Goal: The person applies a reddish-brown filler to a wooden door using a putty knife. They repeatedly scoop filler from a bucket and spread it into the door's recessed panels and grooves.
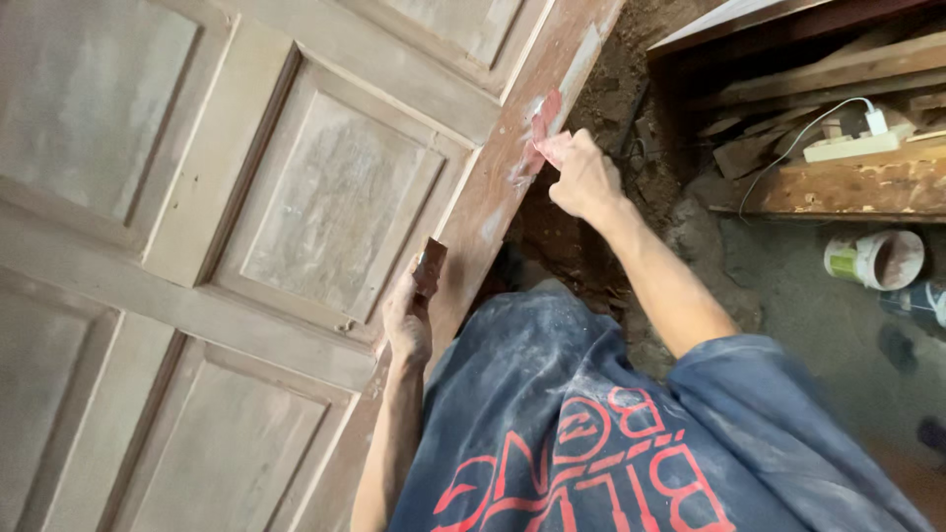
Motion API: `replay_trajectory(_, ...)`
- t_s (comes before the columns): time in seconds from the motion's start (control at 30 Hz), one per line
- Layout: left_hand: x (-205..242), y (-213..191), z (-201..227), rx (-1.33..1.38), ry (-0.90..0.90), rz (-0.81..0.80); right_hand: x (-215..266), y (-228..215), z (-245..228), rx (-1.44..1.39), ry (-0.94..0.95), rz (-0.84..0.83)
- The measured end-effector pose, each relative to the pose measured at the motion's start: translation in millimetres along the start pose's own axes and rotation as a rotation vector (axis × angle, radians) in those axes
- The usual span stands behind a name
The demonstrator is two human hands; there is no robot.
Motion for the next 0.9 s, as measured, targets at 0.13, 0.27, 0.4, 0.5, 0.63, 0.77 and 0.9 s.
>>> replay_trajectory(0.13,2.2,10.1,6.6,-0.016,-0.026,0.028,-39.7,-34.2,-18.1,-0.285,-0.018,0.130)
replay_trajectory(0.27,1.0,13.2,10.2,-0.043,-0.047,0.043,-64.5,-37.7,-42.7,0.022,0.191,-0.108)
replay_trajectory(0.4,-0.1,8.3,8.2,-0.014,-0.105,0.149,-28.0,-17.4,-62.0,-0.024,0.137,-0.116)
replay_trajectory(0.5,-8.6,10.2,2.3,0.093,-0.014,0.026,17.1,0.9,-71.0,-0.047,0.065,-0.077)
replay_trajectory(0.63,-20.5,15.4,-6.1,0.035,-0.096,0.046,63.7,3.7,-90.3,-0.018,-0.035,-0.018)
replay_trajectory(0.77,-27.2,17.5,-0.2,0.037,-0.053,-0.020,66.7,-28.0,-97.7,0.037,0.123,-0.177)
replay_trajectory(0.9,-24.6,3.7,5.8,0.036,-0.141,0.120,44.7,-45.0,-84.4,-0.059,0.136,-0.159)
Point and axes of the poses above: each hand's wrist, its own x-axis away from the middle knuckle, its own y-axis out of the palm, z = x × y, the point moved 2 cm from there along -x, towards the middle knuckle, and after that the axes turned 3 degrees about z, right-handed, at the moved point
